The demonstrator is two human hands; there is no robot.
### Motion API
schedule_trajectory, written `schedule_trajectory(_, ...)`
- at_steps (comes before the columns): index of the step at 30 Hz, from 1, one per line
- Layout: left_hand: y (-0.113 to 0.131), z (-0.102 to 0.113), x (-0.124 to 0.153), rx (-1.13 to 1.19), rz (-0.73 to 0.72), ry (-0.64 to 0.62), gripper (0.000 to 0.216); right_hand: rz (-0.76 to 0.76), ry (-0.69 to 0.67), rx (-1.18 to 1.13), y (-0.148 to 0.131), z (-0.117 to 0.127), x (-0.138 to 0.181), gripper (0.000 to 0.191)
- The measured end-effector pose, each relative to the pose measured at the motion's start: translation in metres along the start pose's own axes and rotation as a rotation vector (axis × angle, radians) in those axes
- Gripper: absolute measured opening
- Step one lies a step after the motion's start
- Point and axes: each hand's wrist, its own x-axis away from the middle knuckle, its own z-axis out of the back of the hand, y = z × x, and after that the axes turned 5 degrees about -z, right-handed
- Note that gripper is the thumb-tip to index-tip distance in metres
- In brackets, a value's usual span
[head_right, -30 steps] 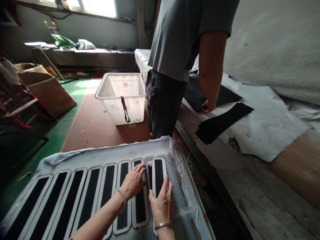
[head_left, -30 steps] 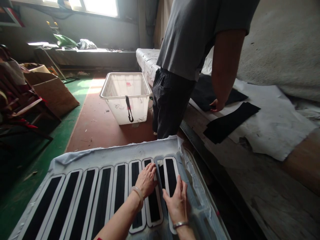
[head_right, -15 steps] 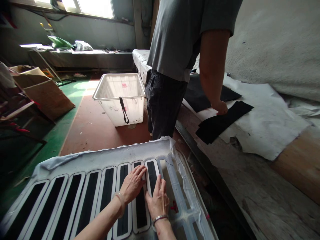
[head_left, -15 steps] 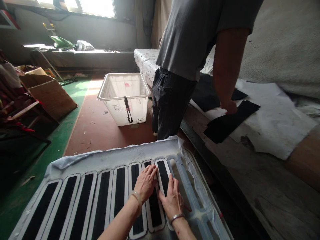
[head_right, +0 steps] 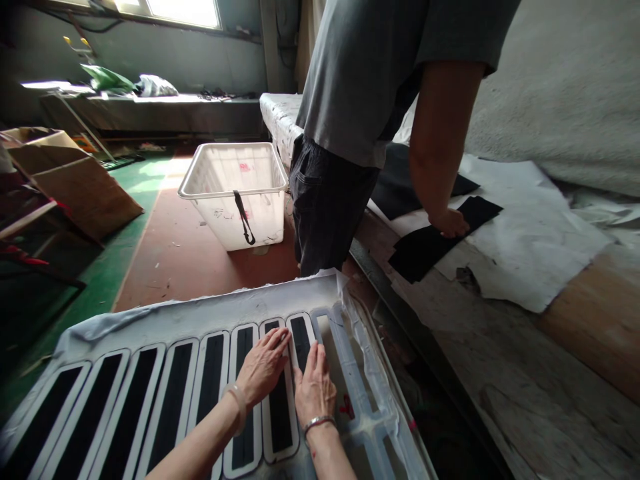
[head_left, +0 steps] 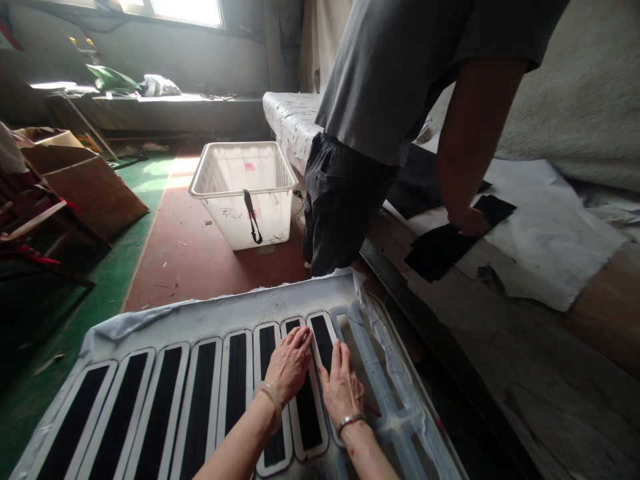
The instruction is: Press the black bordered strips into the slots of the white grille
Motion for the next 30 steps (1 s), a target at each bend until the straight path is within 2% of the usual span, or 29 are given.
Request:
schedule_trajectory(13, 0.005, 0.002, -0.004, -0.029, -0.001, 0.054, 0.052, 0.06, -0.009, 0.201, 0.002, 0.0, -0.006, 0.05)
schedule_trajectory(17, 0.008, 0.003, -0.001, -0.013, -0.007, 0.034, 0.055, 0.112, -0.022, 0.259, 0.005, 0.003, -0.007, 0.052)
schedule_trajectory(21, 0.006, -0.005, 0.002, -0.007, -0.016, -0.011, 0.063, 0.172, -0.016, 0.221, 0.012, 0.012, -0.005, 0.052)
schedule_trajectory(23, 0.005, -0.01, 0.004, -0.013, -0.013, -0.029, 0.064, 0.172, -0.021, 0.167, 0.014, 0.019, 0.011, 0.049)
schedule_trajectory(25, 0.004, -0.014, 0.007, -0.021, -0.007, -0.035, 0.066, 0.155, -0.052, 0.056, 0.016, 0.023, 0.045, 0.043)
schedule_trajectory(26, 0.004, -0.016, 0.008, -0.024, -0.006, -0.035, 0.067, 0.142, -0.12, -0.118, 0.017, 0.024, 0.068, 0.037)
schedule_trajectory(27, 0.004, -0.017, 0.009, -0.025, -0.005, -0.034, 0.067, 0.168, -0.195, -0.183, 0.018, 0.023, 0.094, 0.029)
schedule_trajectory(29, 0.004, -0.018, 0.011, -0.025, -0.006, -0.032, 0.068, 0.174, -0.321, -0.228, 0.019, 0.016, 0.146, 0.017)
schedule_trajectory(30, 0.004, -0.018, 0.011, -0.025, -0.005, -0.033, 0.067, 0.136, -0.423, -0.235, 0.018, 0.011, 0.169, 0.017)
